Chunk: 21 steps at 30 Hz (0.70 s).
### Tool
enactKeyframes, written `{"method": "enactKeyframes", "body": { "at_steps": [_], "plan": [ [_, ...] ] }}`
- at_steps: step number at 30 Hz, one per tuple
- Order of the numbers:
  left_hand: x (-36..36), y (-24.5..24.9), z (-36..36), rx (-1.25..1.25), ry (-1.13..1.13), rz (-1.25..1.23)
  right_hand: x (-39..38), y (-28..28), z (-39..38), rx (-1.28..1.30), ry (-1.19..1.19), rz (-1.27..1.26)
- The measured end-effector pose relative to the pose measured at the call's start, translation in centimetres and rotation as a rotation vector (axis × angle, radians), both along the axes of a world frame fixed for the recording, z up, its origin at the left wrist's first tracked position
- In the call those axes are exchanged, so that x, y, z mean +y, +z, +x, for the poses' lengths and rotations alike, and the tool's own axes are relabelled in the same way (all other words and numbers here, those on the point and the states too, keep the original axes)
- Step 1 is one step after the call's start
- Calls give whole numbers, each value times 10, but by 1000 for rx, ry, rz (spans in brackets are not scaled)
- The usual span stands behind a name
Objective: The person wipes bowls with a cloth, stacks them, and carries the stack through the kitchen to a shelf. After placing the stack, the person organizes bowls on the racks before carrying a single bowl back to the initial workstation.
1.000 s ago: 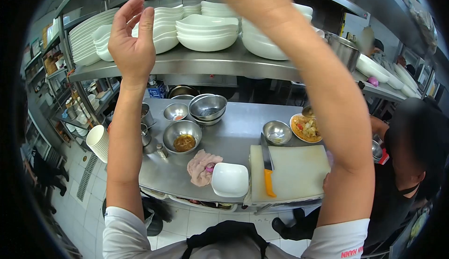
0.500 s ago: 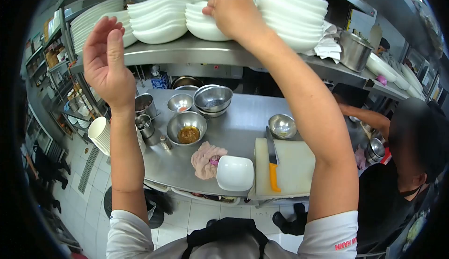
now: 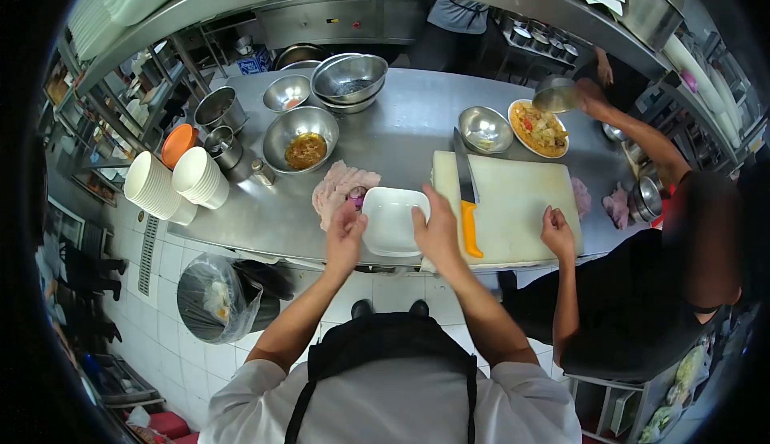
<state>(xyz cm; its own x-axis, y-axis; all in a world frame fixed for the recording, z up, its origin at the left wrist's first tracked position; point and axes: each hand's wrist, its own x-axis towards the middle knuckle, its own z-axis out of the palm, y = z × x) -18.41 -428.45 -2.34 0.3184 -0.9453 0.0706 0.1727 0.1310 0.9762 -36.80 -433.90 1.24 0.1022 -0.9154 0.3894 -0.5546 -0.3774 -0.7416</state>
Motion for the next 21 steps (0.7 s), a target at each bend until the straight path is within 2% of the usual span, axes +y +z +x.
{"method": "enactKeyframes", "body": {
  "at_steps": [1, 4, 5, 7, 10, 15, 18, 21],
  "plan": [
    [1, -16, -6, 32, -24, 56, 11, -18, -1, 34, -32, 0],
    [-7, -63, -12, -318, -1, -54, 35, -29, -9, 470, 406, -162],
    [-7, -76, -10, -344, -26, -53, 39, -35, -11, 534, 402, -167],
    [-2, -70, -13, -277, -41, -23, 40, -48, -9, 658, 393, -194],
    [-3, -64, -10, -171, -68, -101, 35, -49, -15, 568, 499, -165],
    [3, -53, -9, -64, -130, -198, 33, -29, -17, 465, 505, -122],
    [9, -50, -5, -193, -137, -200, 32, -20, -16, 359, 511, -140],
    [16, -35, -6, -189, -140, -253, 33, -12, -16, 343, 541, -107]
  ]
}}
